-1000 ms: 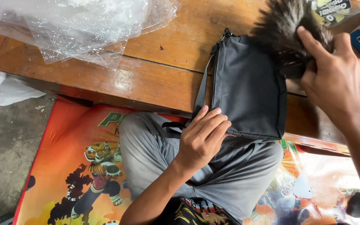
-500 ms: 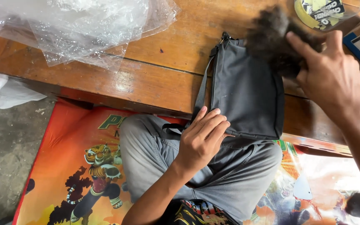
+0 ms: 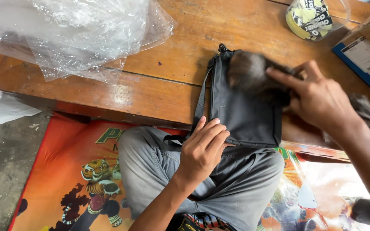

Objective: Inspecting a shoulder bag with a caliper and cleaning it with a feather duster.

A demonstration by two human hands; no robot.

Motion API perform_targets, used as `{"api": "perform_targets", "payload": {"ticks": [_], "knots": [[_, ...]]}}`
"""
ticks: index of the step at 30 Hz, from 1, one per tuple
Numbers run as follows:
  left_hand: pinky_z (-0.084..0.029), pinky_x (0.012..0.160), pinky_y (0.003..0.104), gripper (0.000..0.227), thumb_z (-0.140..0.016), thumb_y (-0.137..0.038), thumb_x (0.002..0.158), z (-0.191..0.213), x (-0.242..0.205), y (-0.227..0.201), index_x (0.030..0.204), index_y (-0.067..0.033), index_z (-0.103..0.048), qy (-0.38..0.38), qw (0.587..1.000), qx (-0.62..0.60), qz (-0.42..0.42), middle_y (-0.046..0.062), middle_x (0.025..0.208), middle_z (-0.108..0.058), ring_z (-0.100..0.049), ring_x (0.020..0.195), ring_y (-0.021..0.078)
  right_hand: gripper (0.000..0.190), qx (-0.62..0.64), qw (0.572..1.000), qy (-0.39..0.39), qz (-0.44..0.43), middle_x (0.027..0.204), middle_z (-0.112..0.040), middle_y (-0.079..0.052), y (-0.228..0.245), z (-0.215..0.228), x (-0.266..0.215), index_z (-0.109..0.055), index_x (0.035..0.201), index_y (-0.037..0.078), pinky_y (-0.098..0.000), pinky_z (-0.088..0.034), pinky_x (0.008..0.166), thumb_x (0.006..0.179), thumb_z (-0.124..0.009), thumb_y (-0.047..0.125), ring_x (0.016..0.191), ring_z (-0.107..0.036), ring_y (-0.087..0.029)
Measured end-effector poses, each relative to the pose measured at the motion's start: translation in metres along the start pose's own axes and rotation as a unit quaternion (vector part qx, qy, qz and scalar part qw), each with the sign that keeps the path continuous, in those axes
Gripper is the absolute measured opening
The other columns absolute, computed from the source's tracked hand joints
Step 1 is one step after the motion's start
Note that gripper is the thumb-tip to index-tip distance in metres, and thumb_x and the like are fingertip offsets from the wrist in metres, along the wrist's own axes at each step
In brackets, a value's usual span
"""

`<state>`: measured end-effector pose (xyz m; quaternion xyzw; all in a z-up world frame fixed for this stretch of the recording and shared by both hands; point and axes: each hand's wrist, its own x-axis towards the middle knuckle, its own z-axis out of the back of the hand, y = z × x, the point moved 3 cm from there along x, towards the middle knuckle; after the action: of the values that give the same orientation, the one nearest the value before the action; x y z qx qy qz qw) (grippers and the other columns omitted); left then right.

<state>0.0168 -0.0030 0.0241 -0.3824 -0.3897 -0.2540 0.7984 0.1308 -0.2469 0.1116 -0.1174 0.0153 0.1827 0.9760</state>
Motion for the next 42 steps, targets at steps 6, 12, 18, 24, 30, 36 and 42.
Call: {"api": "perform_targets", "payload": {"ticks": [6,12,18,24,30,36,42], "knots": [[-0.054,0.109,0.049,0.003,-0.067,0.0,0.1,-0.001,0.002,-0.001,0.099,-0.0011,-0.07,0.002,1.0,0.001,0.0,0.011,0.105,-0.072,-0.073,0.108,0.0299,0.075,0.004,0.987,-0.035,-0.156,0.111,-0.053,-0.024,-0.032,0.005,0.001,-0.05,0.166,0.037,-0.0626,-0.06,0.061,0.094,-0.056,0.02,0.075,-0.07,-0.055],[-0.053,0.11,0.051,0.003,-0.073,-0.001,0.098,0.001,0.002,-0.001,0.099,-0.0003,-0.07,0.016,1.0,-0.012,0.012,0.01,0.105,-0.07,-0.071,0.11,0.03,0.073,0.24,0.957,-0.064,0.153,0.078,-0.051,-0.009,-0.011,0.012,-0.048,-0.06,0.15,0.02,-0.037,-0.046,0.067,0.083,-0.05,-0.007,0.066,-0.055,-0.027],[-0.053,0.11,0.05,0.008,-0.063,0.004,0.102,0.001,0.003,-0.002,0.098,-0.0009,-0.068,0.019,1.0,-0.003,0.003,0.01,0.105,-0.069,-0.072,0.11,0.0299,0.08,0.052,0.994,0.064,0.073,0.092,-0.053,-0.001,-0.018,-0.034,-0.034,-0.047,0.152,0.053,-0.0423,-0.06,0.054,0.083,-0.053,0.013,0.057,-0.061,-0.026],[-0.052,0.112,0.05,0.004,-0.065,0.002,0.101,0.0,0.003,-0.004,0.099,0.0004,-0.067,0.029,1.0,-0.005,0.002,0.012,0.106,-0.07,-0.072,0.111,0.0311,0.078,0.061,0.995,-0.035,-0.073,0.108,-0.056,-0.022,-0.022,-0.008,0.004,-0.051,0.161,0.039,-0.0647,-0.058,0.07,0.087,-0.055,0.015,0.077,-0.069,-0.057],[-0.05,0.114,0.048,0.007,-0.066,-0.008,0.102,-0.001,0.005,-0.003,0.1,-0.0014,-0.066,0.049,0.999,0.01,0.016,0.01,0.107,-0.068,-0.07,0.115,0.0301,0.071,0.18,0.97,-0.161,0.033,0.098,-0.056,-0.02,-0.023,0.01,-0.036,-0.062,0.16,0.013,-0.0448,-0.048,0.076,0.092,-0.058,-0.006,0.079,-0.06,-0.039],[-0.05,0.114,0.05,0.015,-0.05,0.001,0.106,0.003,0.01,-0.004,0.099,0.0017,-0.063,0.086,0.996,0.036,-0.012,0.015,0.107,-0.065,-0.068,0.117,0.0311,0.086,0.153,0.984,0.042,0.086,0.089,-0.057,-0.005,0.004,-0.019,-0.067,-0.047,0.156,0.044,-0.0424,-0.052,0.063,0.08,-0.052,0.004,0.068,-0.061,-0.03],[-0.054,0.11,0.048,0.017,-0.055,0.015,0.099,0.004,0.015,-0.005,0.097,0.0011,-0.064,0.083,0.996,0.04,-0.02,0.012,0.101,-0.065,-0.07,0.112,0.0288,0.081,-0.016,0.999,0.007,-0.051,0.108,-0.061,-0.007,-0.017,-0.013,-0.032,-0.038,0.161,0.051,-0.0502,-0.064,0.051,0.086,-0.055,0.025,0.06,-0.074,-0.04]]}}
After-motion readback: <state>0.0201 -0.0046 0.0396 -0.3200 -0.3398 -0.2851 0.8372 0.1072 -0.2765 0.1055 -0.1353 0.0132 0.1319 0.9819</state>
